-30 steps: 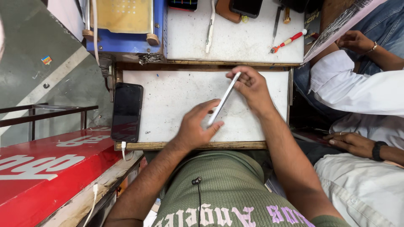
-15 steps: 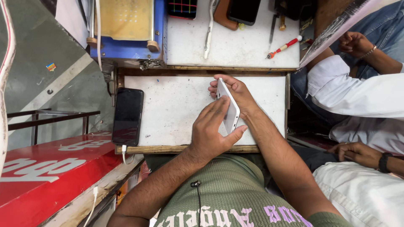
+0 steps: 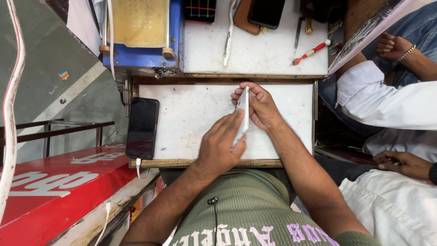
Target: The person repairs a smartphone at a workbench. They use a red-handled screwdriver to unscrew components from an opened phone, set the screwdriver down, pry at the phone's edge, remove and reposition the back cover, press the cover into place, and then trace along the frame edge with a small tool while holding the phone steady.
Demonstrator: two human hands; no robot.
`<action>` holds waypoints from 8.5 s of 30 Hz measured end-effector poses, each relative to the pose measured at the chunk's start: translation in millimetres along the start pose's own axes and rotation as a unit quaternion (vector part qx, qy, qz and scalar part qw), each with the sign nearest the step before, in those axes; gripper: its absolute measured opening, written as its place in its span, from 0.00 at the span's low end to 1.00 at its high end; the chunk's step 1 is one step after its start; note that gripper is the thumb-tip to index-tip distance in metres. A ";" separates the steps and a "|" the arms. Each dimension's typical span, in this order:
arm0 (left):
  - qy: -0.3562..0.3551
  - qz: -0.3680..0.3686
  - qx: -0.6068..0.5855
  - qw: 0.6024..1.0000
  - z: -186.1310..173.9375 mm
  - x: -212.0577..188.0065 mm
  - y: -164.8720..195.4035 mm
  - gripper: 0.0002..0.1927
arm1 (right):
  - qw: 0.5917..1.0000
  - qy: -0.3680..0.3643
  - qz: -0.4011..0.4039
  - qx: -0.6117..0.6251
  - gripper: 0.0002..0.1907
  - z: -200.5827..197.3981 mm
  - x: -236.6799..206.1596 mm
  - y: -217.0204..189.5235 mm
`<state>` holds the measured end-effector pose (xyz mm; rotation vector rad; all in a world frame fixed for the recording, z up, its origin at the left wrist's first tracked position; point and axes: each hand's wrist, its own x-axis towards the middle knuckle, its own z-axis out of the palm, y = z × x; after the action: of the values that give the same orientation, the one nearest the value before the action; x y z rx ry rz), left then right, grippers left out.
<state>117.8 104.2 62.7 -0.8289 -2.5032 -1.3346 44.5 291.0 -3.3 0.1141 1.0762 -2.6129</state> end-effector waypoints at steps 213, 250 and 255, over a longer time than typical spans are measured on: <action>0.052 -0.099 0.074 0.991 55.4 1.2 -89.2 0.04 | 0.575 0.074 -0.109 -0.807 0.51 -18.2 -87.8 7.5; 0.087 -0.106 0.143 0.980 7.1 -24.1 -110.8 0.02 | 0.602 0.067 -0.117 -0.787 0.36 -27.9 -89.1 10.6; 0.091 -0.082 0.159 0.980 3.3 -26.2 -108.9 0.04 | 0.597 0.067 -0.108 -0.792 0.36 -27.3 -89.5 11.0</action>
<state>79.4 48.8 -26.9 -0.4224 -2.5833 -0.9619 131.6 325.6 -13.1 -0.2497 3.0196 -0.8198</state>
